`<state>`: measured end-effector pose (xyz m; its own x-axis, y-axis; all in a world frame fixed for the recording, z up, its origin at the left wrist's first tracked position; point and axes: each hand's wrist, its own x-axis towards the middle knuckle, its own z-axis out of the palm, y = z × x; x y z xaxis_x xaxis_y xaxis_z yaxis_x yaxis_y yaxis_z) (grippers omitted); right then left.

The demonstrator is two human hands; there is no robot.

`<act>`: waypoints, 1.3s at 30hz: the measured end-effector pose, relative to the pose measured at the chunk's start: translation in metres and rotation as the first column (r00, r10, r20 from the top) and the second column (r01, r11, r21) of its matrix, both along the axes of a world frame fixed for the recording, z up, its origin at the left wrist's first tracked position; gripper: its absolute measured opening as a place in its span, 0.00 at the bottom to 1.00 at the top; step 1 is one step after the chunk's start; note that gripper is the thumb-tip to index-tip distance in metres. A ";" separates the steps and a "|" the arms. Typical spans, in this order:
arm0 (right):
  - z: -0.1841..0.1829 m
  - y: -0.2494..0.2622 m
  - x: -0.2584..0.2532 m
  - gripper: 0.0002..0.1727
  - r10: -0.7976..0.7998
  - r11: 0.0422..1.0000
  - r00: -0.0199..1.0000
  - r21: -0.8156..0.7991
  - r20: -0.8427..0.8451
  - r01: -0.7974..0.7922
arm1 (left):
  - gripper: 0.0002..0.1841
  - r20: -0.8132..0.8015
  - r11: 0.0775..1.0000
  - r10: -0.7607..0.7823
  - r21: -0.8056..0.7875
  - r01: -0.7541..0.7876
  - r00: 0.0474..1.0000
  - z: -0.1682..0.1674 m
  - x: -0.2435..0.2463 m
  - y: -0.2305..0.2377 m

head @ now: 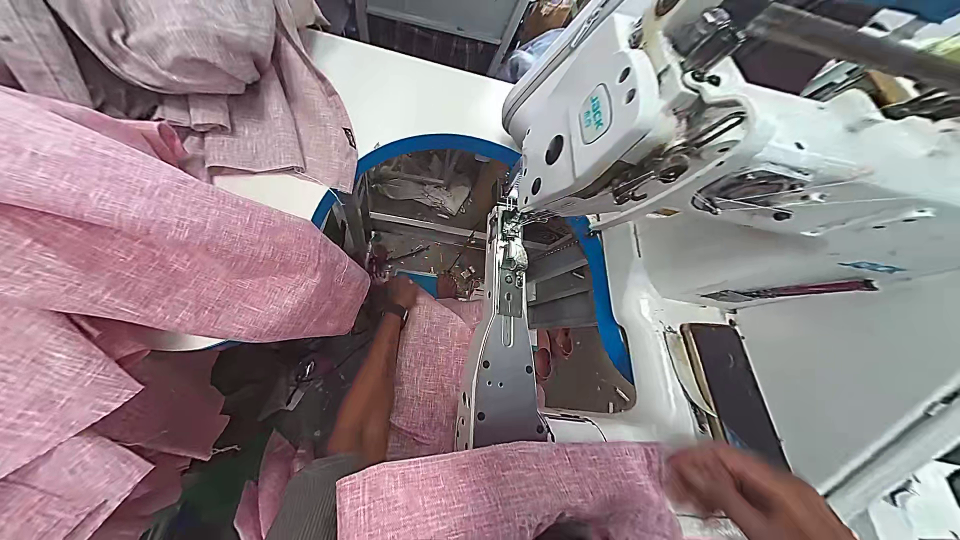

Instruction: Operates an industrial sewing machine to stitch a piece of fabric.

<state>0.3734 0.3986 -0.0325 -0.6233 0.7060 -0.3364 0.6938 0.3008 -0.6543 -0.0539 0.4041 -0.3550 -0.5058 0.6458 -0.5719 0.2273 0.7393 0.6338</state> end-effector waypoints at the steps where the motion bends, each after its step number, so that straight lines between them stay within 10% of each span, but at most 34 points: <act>1: -0.017 0.028 -0.039 0.18 0.029 0.986 0.999 0.161 0.027 -0.033 | 0.19 0.053 0.995 -0.003 0.096 -0.002 0.999 0.016 0.000 0.009; 5: -0.106 0.129 -0.193 0.27 0.059 0.994 0.963 0.071 0.262 -0.081 | 0.08 0.289 0.604 0.220 0.709 -0.363 0.932 0.156 0.018 -0.019; 9: -0.093 0.074 -0.242 0.22 -0.203 0.937 0.977 -0.304 -0.068 0.173 | 0.14 0.206 0.144 0.405 0.948 -0.285 0.891 0.221 0.023 -0.095; 11: -0.078 0.079 -0.261 0.20 -0.231 0.946 0.951 -0.274 -0.205 0.171 | 0.13 0.121 0.185 0.595 0.941 -0.282 0.794 0.218 0.015 -0.110; 13: -0.094 0.123 -0.257 0.20 -0.059 0.998 0.997 -0.041 -0.049 0.057 | 0.10 -0.070 0.458 0.708 0.803 -0.381 0.703 0.204 0.027 -0.128; 18: -0.105 0.121 -0.159 0.22 0.387 0.887 0.526 -0.150 0.758 -0.437 | 0.16 -0.114 0.976 0.202 0.109 -0.190 0.973 0.164 0.077 -0.165; 19: -0.099 0.105 -0.142 0.20 0.379 0.892 0.492 -0.167 0.784 -0.421 | 0.16 -0.010 0.996 0.078 0.047 -0.077 0.997 0.153 0.077 -0.163; 21: -0.075 0.083 -0.133 0.18 0.278 0.936 0.734 -0.002 0.619 -0.352 | 0.15 0.151 0.965 0.003 0.260 -0.042 0.989 0.158 0.078 -0.148; 23: -0.055 0.055 -0.149 0.24 0.202 0.943 0.978 0.259 0.049 -0.208 | 0.13 0.429 0.770 -0.024 0.584 -0.257 0.903 0.204 0.089 -0.117; 26: -0.061 0.011 -0.152 0.18 0.428 0.836 0.813 0.514 -0.396 -0.190 | 0.22 0.695 0.688 -0.357 0.648 -0.328 0.624 0.258 0.118 -0.109; 29: -0.082 0.017 -0.145 0.09 0.600 0.685 0.709 0.696 -0.371 -0.216 | 0.23 0.233 0.686 -0.155 0.725 -0.065 0.960 0.252 0.107 -0.086; 31: -0.079 0.013 -0.151 0.10 0.604 0.652 0.722 0.730 -0.337 -0.204 | 0.15 -0.248 0.703 0.066 0.699 0.131 0.967 0.231 0.094 -0.049; 35: -0.049 0.057 -0.138 0.31 0.106 0.911 0.994 0.398 0.021 -0.106 | 0.21 -0.360 0.788 0.104 0.599 0.144 0.927 0.225 0.108 -0.019; 39: -0.043 0.107 -0.151 0.21 0.000 0.980 0.908 0.183 0.419 -0.084 | 0.25 -0.340 0.848 -0.027 0.491 0.202 0.940 0.230 0.110 -0.035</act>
<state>0.2220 0.5058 -0.0757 -0.4874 0.7593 -0.4312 0.8732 0.4264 -0.2361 0.0556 0.3688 -0.1245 -0.5022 0.8642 0.0299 0.5370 0.2846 0.7941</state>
